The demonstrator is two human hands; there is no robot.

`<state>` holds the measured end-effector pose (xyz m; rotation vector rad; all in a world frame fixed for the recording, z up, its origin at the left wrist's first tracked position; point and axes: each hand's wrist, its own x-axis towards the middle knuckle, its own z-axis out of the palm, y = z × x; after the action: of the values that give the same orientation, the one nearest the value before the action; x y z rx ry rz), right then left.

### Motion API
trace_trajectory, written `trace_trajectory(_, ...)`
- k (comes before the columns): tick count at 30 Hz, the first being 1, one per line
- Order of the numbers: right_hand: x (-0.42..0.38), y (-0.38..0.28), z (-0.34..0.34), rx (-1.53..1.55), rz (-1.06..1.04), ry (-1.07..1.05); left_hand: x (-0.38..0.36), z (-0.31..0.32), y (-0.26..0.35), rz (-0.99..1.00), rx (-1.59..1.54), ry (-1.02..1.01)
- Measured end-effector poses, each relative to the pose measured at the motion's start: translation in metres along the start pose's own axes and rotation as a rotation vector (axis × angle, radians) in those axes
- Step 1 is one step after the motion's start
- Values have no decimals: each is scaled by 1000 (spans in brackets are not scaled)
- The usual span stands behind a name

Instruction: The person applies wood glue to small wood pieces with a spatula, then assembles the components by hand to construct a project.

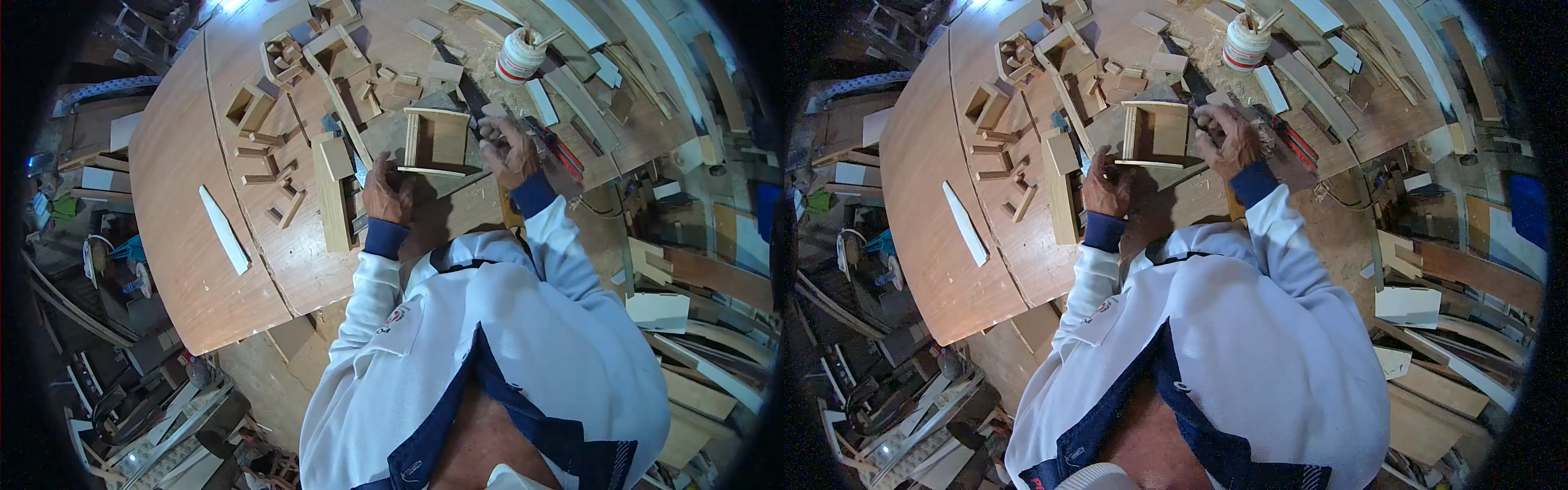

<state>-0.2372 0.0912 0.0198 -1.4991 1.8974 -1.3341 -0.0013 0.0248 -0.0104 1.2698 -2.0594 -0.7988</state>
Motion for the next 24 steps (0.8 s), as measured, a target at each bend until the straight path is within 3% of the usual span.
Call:
trace_trajectory(11,54,1,7,-83,-172,-57,2,-3,7,22,58,-14)
trace_trajectory(19,88,0,30,-170,-150,-444,2,-4,4,45,39,-29)
trace_trajectory(24,95,22,53,-242,-184,-533,2,-2,1,37,13,-26)
